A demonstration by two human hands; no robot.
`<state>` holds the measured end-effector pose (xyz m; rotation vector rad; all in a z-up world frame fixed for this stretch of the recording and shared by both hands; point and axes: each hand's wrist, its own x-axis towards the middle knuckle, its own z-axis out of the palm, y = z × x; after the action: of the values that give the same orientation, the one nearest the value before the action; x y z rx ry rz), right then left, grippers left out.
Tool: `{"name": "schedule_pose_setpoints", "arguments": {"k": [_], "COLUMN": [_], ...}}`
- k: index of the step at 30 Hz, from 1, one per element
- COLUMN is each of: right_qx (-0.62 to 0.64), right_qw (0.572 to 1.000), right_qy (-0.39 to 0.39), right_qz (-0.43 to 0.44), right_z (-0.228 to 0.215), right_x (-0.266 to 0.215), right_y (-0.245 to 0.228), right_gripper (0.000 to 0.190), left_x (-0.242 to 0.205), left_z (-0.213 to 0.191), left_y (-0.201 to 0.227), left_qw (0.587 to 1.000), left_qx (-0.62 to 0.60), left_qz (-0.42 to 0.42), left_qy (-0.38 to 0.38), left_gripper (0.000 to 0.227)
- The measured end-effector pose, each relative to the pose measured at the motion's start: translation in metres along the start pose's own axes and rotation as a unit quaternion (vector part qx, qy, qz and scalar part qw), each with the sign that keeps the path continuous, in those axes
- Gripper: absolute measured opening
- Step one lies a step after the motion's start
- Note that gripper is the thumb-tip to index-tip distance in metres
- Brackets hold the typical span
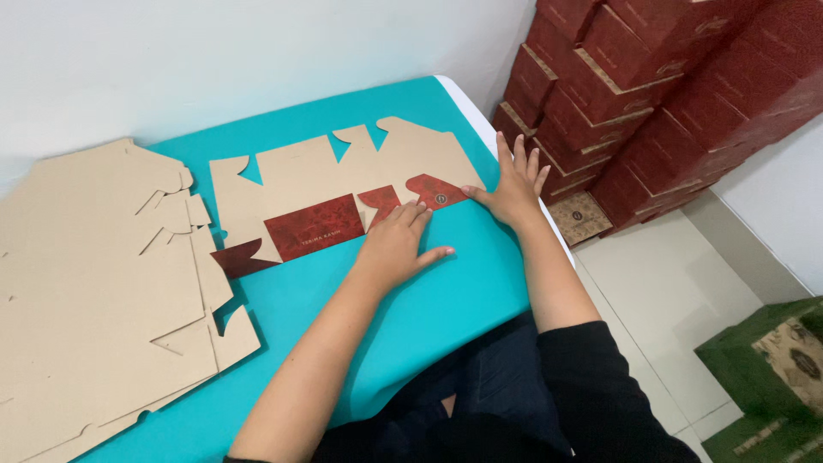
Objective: The person assembles a flat-packed cardboard box by folding the side flaps and tucking the tabs into slots to form a rectangular container. They then place the finished box onto a stack of similar boxes on the floor.
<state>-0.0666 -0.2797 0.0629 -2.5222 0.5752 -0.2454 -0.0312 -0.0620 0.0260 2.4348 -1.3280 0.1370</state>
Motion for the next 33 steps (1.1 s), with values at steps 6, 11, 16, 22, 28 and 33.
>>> {"name": "schedule_pose_setpoints", "arguments": {"k": [6, 11, 16, 22, 28, 33], "right_qx": [-0.118, -0.228, -0.268, -0.235, -0.046, -0.092], "right_qw": [0.972, 0.951, 0.940, 0.935, 0.913, 0.919], "right_qy": [-0.038, -0.094, -0.084, -0.073, -0.125, -0.178], "right_qz": [-0.197, -0.185, -0.192, -0.255, -0.386, -0.339], "right_z": [0.013, 0.016, 0.004, -0.001, 0.013, 0.040], "right_x": [0.019, 0.006, -0.032, -0.086, -0.121, -0.105], "right_y": [0.031, 0.025, 0.019, -0.011, -0.048, -0.055], "right_gripper": [0.054, 0.049, 0.046, 0.041, 0.024, 0.043], "left_x": [-0.001, 0.001, -0.002, -0.036, -0.111, -0.147], "left_z": [0.006, 0.014, 0.024, 0.018, -0.012, -0.026], "left_y": [-0.005, -0.005, -0.004, 0.005, 0.012, 0.018], "left_qw": [1.000, 0.998, 0.997, 0.988, 0.972, 0.956], "left_qx": [0.012, 0.058, 0.073, 0.120, 0.183, 0.209], "left_qz": [0.004, 0.010, 0.008, 0.003, -0.091, -0.177], "left_qy": [0.007, 0.013, 0.038, 0.102, 0.117, 0.109], "left_gripper": [0.079, 0.078, 0.072, 0.064, 0.063, 0.060]}}
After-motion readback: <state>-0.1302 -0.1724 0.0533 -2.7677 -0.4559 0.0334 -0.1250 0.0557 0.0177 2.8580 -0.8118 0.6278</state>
